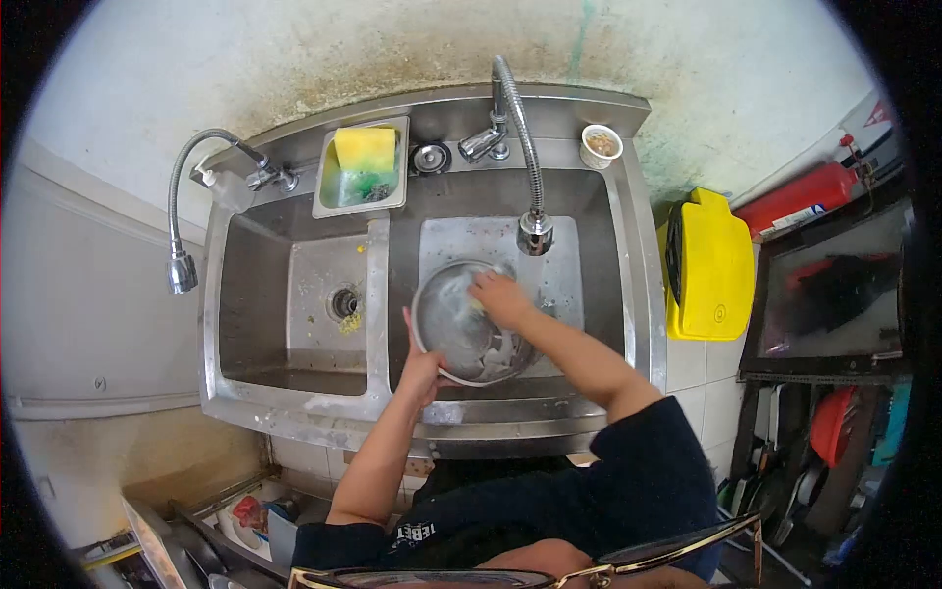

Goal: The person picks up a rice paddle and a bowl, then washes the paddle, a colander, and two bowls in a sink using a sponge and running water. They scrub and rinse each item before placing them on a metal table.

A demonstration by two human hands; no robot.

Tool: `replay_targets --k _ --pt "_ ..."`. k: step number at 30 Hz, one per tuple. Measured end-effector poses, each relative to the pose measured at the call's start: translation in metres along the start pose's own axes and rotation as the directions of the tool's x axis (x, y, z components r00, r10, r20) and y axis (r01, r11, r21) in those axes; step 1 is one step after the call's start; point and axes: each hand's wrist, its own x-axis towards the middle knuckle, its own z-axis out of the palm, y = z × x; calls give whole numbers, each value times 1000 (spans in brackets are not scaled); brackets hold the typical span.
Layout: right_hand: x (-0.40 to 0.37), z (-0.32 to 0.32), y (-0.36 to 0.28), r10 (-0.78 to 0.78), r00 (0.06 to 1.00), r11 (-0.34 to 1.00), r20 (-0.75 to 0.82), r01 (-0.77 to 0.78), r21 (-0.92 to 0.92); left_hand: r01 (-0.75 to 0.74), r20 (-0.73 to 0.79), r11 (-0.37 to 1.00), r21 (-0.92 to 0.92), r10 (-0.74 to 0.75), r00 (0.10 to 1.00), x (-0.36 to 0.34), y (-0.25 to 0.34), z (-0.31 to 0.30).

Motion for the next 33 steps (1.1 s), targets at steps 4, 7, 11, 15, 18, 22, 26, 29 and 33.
replay_targets --k 4,7,11,15,18,22,26,29,33 --pt "31 32 -67 189 958 873 -215 -64 484 -19 56 1000 3 19 998 18 -12 3" --pt "4 20 -90 -69 989 603 130 -62 795 -14 -41 1000 -2 14 999 31 -4 -20" --pt "-28 -3 -9 -328 811 939 485 224 260 27 39 998 57 -30 999 15 7 -32" --pt "-11 -2 -8 -71 997 997 -36 71 1 78 91 995 60 -84 992 18 -5 -8" --pt "17 63 -56 304 869 898 -391 -124 423 127 56 986 104 -133 989 36 -12 0" --pt "-13 32 -67 -110 972 289 208 -169 942 288 -42 956 64 -285 958 60 6 -23" --pt "-39 -12 -62 -118 920 870 374 -85 485 355 -20 890 287 -365 931 76 9 -12" --pt "-51 -54 -47 -48 934 632 355 -247 735 -341 159 248 907 550 820 150 -61 -38" --pt "-65 -72 -10 57 965 416 255 -255 873 -536 347 281 796 513 785 97 -3 -22"
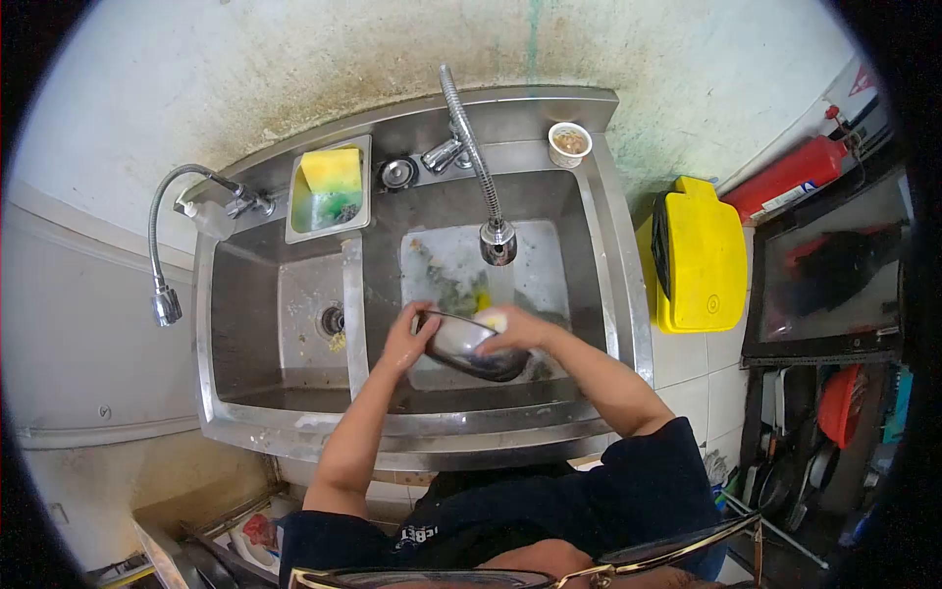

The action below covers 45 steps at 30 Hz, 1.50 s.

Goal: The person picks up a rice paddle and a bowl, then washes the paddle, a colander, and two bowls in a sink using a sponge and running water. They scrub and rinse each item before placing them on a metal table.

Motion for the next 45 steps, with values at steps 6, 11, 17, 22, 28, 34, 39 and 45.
replay_targets --k 6,11,17,22,28,34,39,45 --pt "44 -43 25 -102 970 969 -221 46 -244 441 504 683 -583 -122 855 -22 29 -8" --pt "76 4 -3 11 741 885 -671 -320 -339 441 386 414 -796 -213 897 -36 35 0" --pt "67 19 -9 -608 715 707 -345 288 -646 324 282 338 -884 -166 945 -40 43 -7" --pt "64 44 -49 -517 673 791 -529 139 -596 274 171 340 -900 -303 937 -28 43 -4" --pt "22 64 -6 -893 404 415 -201 563 -715 146 163 -87 -985 -232 959 -30 59 -32" --pt "83 24 -30 -287 675 948 -680 95 -305 346 309 277 -897 -170 936 -43 42 -3" --pt "45 85 -71 -708 673 508 -215 274 -816 178 186 -52 -983 -316 931 -37 60 -11" --pt "-1 80 0 -905 413 267 -100 369 -890 35 69 -149 -988 -229 971 -38 68 -31"
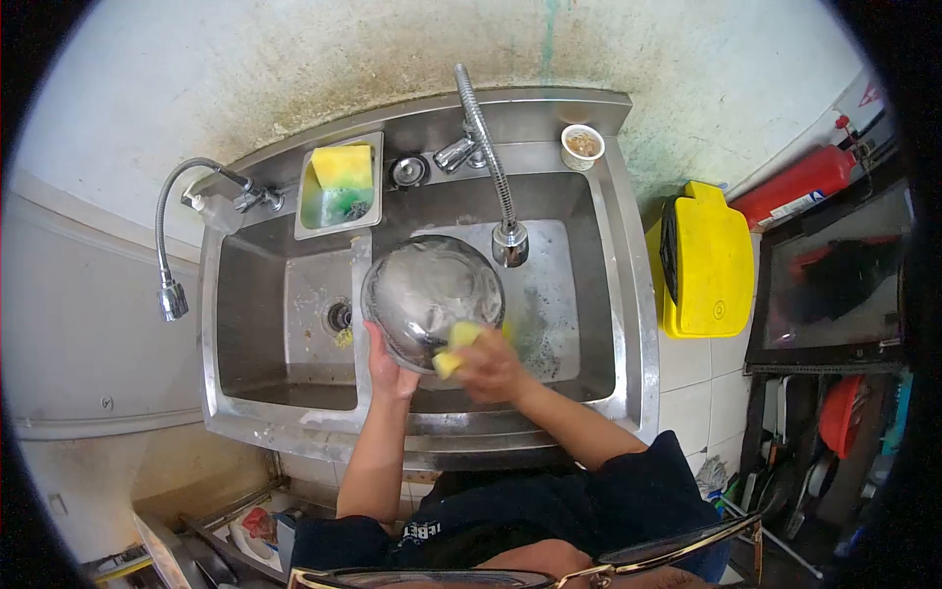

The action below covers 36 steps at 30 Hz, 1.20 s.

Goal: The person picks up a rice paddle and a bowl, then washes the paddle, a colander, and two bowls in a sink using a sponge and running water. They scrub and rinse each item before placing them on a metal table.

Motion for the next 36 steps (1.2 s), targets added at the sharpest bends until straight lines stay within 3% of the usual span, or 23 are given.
replay_targets --k 1,2,3,5,7,8,9,10,12,13,14,16,20,22,23,25,27,29,30,31,32,34,36 --pt "-5 -1 8 182 980 981 -78 -176 76 28 10 1000 0 -28 1000 -5 2 -4" --pt "-8 5 18 424 874 905 -237 -399 149 25 12 1000 0 -25 1000 -11 3 -11" --pt "-10 9 29 632 683 774 -366 -580 254 51 90 999 -13 -50 995 -17 2 -21" --pt "-3 6 55 851 525 442 -31 -682 583 161 165 986 -42 -152 974 -26 1 -31" --pt "4 18 90 885 280 70 371 -868 491 232 134 971 51 -237 962 -23 -2 -50" --pt "14 23 100 885 278 66 374 -869 491 297 103 944 143 -313 944 -22 -4 -57" --pt "30 30 106 856 318 189 408 -927 325 237 7 922 306 -251 968 -22 -12 -55" --pt "45 35 103 824 346 313 449 -938 149 236 8 921 309 -251 968 -19 -14 -48" --pt "66 38 79 702 671 689 241 -725 12 225 -24 962 153 -224 974 -11 -14 -37" --pt "74 39 61 594 784 790 181 -611 50 247 -15 965 94 -247 969 -6 -18 -39" --pt "76 39 39 472 874 873 118 -482 77 246 -15 965 89 -246 969 -2 -22 -38" --pt "78 29 -6 278 957 959 76 -273 -70 37 -54 999 24 -36 998 6 -25 -36" --pt "34 11 -5 177 982 979 69 -183 86 87 88 995 -53 -82 993 -6 1 -24" --pt "25 17 16 537 842 843 52 -536 -44 102 -22 993 -68 -104 994 -10 -5 -28" --pt "30 25 24 527 848 850 58 -525 -37 172 -105 982 79 -164 981 -9 -11 -33" --pt "62 44 42 606 792 771 -77 -560 302 250 -167 930 269 -210 963 -6 -25 -41" --pt "118 55 43 524 811 798 -261 -360 483 279 -180 911 303 -232 956 1 -41 -51" --pt "175 61 47 388 864 885 -320 -254 389 279 -153 911 304 -243 958 6 -50 -42" --pt "199 63 47 374 873 866 -314 -208 455 333 -221 839 431 -260 940 12 -55 -42" --pt "214 64 50 302 887 950 -349 -252 183 387 -287 743 546 -267 920 17 -57 -38" --pt "209 61 49 313 883 948 -350 -265 179 398 -290 736 547 -279 915 21 -57 -34" --pt "191 57 46 428 888 844 -170 -325 427 207 -170 870 448 -144 975 24 -53 -20" --pt "119 56 56 639 760 609 117 -593 526 283 -261 859 427 -183 948 28 -43 -42"
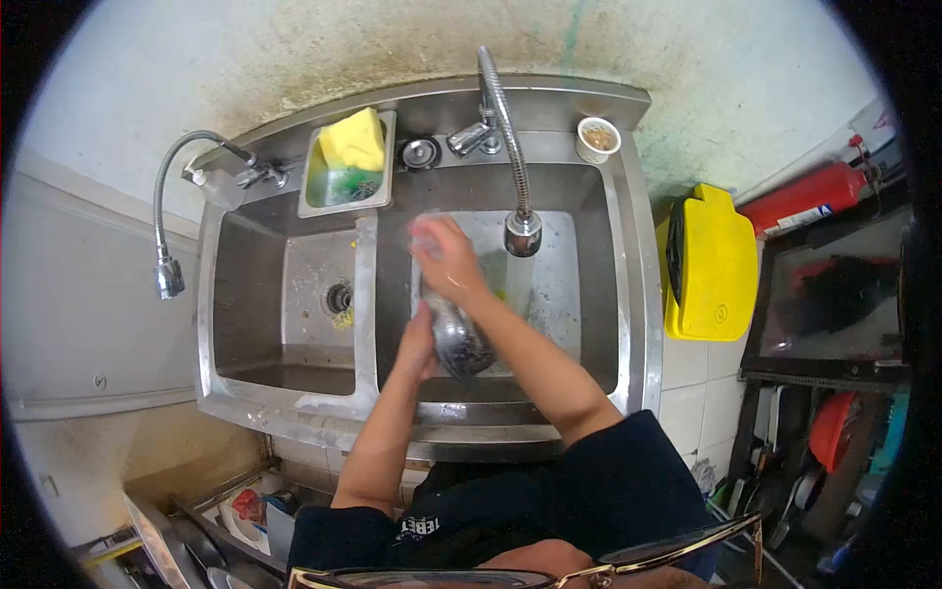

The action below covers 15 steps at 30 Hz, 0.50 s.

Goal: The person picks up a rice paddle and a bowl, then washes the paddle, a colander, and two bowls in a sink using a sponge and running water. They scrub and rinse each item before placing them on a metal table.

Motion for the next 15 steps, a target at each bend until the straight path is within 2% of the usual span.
replay_targets --k 1,2,3,4,5,6,7,8,9,10,11,12,14,15 --pt "-23 -19 36 207 977 978 45 -209 30 10 -13 1000 10 -10 1000 -9 14 1" --pt "-40 -48 65 359 927 933 109 -356 -40 20 -29 1000 18 -19 999 -14 22 4" --pt "-50 -80 78 598 789 795 141 -607 22 31 -30 999 17 -30 999 -13 23 6" --pt "-56 -100 86 786 589 586 189 -807 76 33 13 998 61 -34 999 -10 25 8" --pt "-59 -107 82 791 583 579 186 -811 79 30 58 994 105 -36 998 -6 25 12" --pt "-59 -115 70 710 573 577 409 -806 129 36 60 994 106 -43 997 1 22 19" --pt "-57 -122 59 581 543 566 606 -805 178 68 84 981 184 -85 993 8 16 29" --pt "-52 -127 50 583 544 566 604 -805 178 93 106 961 260 -124 987 16 11 39" --pt "-43 -129 42 610 578 548 542 -802 238 94 107 961 261 -125 986 24 6 47" --pt "-37 -133 40 637 606 531 476 -793 298 84 131 929 361 -139 982 31 2 55" --pt "-30 -140 41 601 720 736 346 -668 110 67 156 886 458 -154 976 38 0 62" --pt "-23 -144 36 600 724 738 341 -665 113 64 161 885 462 -154 975 46 -2 69" --pt "-9 -145 8 424 889 704 174 -445 553 42 238 815 578 -218 946 59 -7 82" --pt "-4 -144 -5 426 889 705 168 -442 554 43 242 813 580 -222 945 67 -12 87"
